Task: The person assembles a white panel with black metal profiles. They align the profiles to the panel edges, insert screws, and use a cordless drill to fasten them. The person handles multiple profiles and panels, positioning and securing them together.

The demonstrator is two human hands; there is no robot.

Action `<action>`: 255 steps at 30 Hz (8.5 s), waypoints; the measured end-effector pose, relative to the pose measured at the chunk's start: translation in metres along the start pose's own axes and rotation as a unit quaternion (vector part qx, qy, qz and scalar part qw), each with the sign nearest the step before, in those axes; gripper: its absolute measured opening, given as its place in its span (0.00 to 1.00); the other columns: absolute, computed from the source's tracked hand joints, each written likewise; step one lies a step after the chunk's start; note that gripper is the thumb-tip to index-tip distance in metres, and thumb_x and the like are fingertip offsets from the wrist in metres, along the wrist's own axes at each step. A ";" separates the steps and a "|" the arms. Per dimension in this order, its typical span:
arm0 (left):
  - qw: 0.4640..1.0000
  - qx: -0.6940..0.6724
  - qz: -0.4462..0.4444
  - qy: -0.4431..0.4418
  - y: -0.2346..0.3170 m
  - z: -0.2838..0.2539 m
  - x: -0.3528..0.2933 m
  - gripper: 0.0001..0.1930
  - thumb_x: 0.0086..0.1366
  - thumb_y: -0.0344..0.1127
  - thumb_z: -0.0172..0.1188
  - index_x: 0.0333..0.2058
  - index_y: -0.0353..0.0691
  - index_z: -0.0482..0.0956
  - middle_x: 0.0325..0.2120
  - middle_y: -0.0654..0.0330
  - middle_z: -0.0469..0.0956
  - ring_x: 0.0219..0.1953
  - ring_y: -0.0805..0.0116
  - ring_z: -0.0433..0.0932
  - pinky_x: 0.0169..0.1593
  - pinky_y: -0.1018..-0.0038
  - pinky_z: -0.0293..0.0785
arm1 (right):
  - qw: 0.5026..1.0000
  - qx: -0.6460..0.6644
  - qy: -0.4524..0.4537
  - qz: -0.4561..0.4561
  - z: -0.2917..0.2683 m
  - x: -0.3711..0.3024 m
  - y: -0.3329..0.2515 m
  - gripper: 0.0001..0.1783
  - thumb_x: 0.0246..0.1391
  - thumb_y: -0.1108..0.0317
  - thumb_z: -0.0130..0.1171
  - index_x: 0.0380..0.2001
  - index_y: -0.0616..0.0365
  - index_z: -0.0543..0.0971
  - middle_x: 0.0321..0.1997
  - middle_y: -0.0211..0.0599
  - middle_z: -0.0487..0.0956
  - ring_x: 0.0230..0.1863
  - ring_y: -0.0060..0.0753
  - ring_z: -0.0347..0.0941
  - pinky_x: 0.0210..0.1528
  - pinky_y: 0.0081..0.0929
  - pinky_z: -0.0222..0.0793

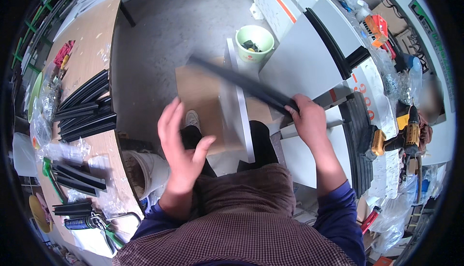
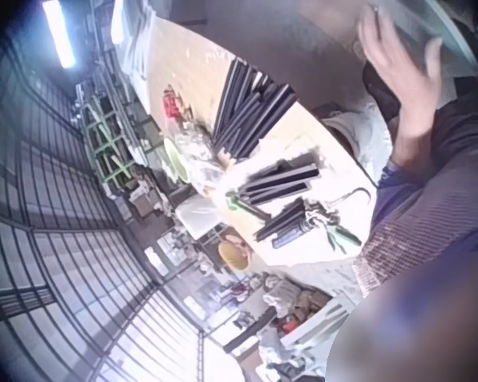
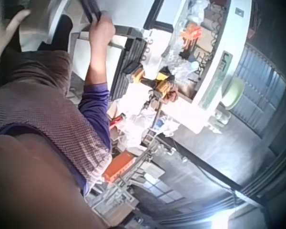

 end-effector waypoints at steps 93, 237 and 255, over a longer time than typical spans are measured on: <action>0.954 -0.244 -0.001 -0.176 -0.031 0.133 -0.113 0.35 0.37 0.39 0.79 0.48 0.49 0.76 0.66 0.46 0.54 0.67 0.39 0.54 0.64 0.53 0.62 | 0.989 0.026 -0.066 0.130 0.086 0.003 -0.051 0.22 0.58 0.54 0.56 0.41 0.66 0.73 0.29 0.59 0.78 0.34 0.62 0.76 0.36 0.46 0.70; 0.670 -0.136 -0.498 0.534 -0.007 -0.302 -0.235 0.16 0.73 0.42 0.49 0.47 0.33 0.70 0.39 0.54 0.77 0.40 0.60 0.80 0.44 0.62 0.80 | 0.753 0.470 -0.435 -0.149 0.097 -0.072 -0.200 0.15 0.61 0.72 0.54 0.50 0.63 0.76 0.24 0.35 0.77 0.25 0.22 0.74 0.29 0.20 0.72; 0.627 0.116 -0.591 0.495 -0.019 -0.446 -0.302 0.16 0.66 0.42 0.54 0.40 0.33 0.77 0.25 0.59 0.77 0.23 0.69 0.76 0.25 0.72 0.70 | 0.752 0.424 -0.481 -0.155 0.116 -0.098 -0.192 0.13 0.59 0.71 0.56 0.46 0.62 0.78 0.25 0.39 0.80 0.26 0.25 0.77 0.31 0.23 0.73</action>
Point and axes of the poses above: each hand's wrist, its own x-axis towards the middle knuckle, its own z-axis out of the palm, y = z × x, the point moved 2 cm from there along x, towards the middle knuckle
